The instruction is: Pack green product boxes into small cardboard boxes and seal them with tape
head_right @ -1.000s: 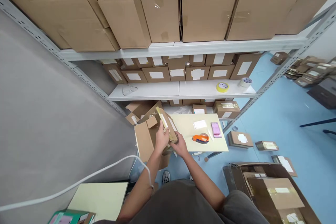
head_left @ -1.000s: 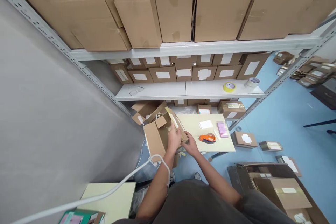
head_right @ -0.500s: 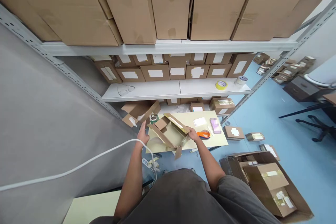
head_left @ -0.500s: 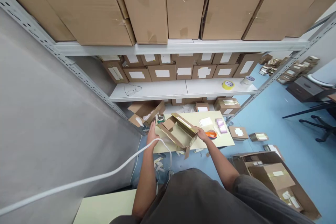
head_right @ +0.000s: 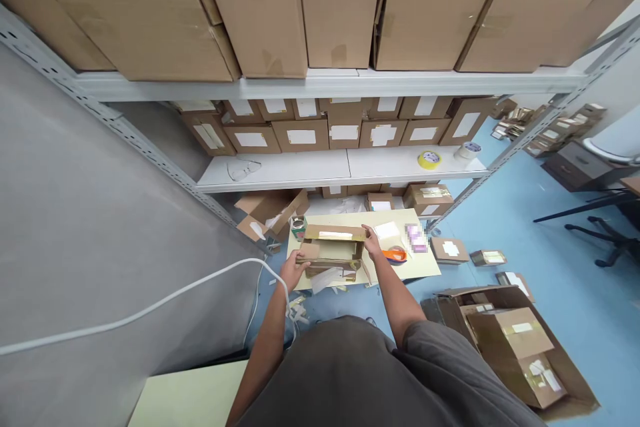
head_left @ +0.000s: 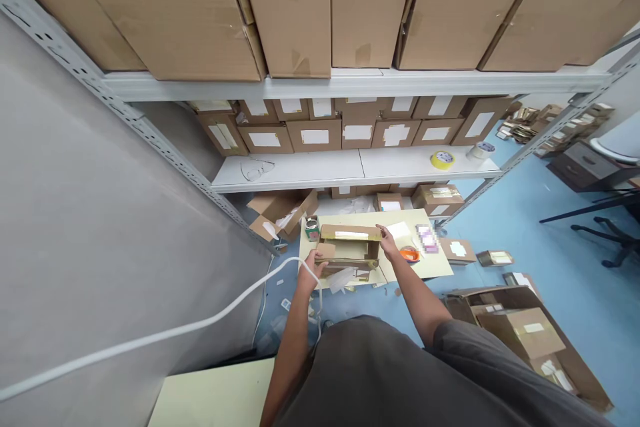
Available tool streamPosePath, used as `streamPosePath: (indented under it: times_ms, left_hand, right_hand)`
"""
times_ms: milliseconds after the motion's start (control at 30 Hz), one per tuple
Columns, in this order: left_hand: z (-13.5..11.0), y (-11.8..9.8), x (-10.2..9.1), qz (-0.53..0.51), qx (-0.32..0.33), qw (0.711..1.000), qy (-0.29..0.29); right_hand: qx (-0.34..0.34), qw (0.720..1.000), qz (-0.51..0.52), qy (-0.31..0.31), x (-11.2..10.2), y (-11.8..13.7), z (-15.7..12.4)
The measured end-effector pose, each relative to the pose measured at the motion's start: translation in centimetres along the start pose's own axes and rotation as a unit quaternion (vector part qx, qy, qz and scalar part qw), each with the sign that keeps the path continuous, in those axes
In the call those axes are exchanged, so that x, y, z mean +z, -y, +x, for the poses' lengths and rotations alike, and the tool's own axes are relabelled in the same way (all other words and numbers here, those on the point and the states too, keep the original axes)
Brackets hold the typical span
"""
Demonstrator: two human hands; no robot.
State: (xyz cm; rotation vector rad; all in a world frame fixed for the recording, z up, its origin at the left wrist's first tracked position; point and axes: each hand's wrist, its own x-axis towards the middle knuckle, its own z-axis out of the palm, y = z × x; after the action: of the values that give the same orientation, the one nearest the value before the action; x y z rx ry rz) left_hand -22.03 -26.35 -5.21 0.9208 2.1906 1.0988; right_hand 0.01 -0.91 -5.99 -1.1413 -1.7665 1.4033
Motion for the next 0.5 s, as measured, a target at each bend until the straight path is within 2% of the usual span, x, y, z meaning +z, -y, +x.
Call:
streamPosePath:
  times_ms: [67, 200, 367, 500]
  left_hand:
    - [0.1, -0.4, 0.3, 0.025, -0.014, 1.000, -0.009]
    - [0.7, -1.8, 1.3, 0.045, -0.048, 0.996, -0.067]
    - [1.5, -2.8, 3.0, 0.070, -0.025, 0.993, -0.094]
    - [2.0, -2.3, 4.3, 0.066, -0.031, 0.993, -0.094]
  right_hand:
    - [0.015, 1.000, 0.016, 0.009, -0.1, -0.5, -0.5]
    - [0.035, 0.998, 0.046, 0.011, -0.9, -1.6, -1.1]
    - [0.148, 0.979, 0.118, 0.071, -0.9, -2.7, -1.1]
    - [0.143, 0.980, 0.121, 0.066, -0.3, -3.8, -1.4]
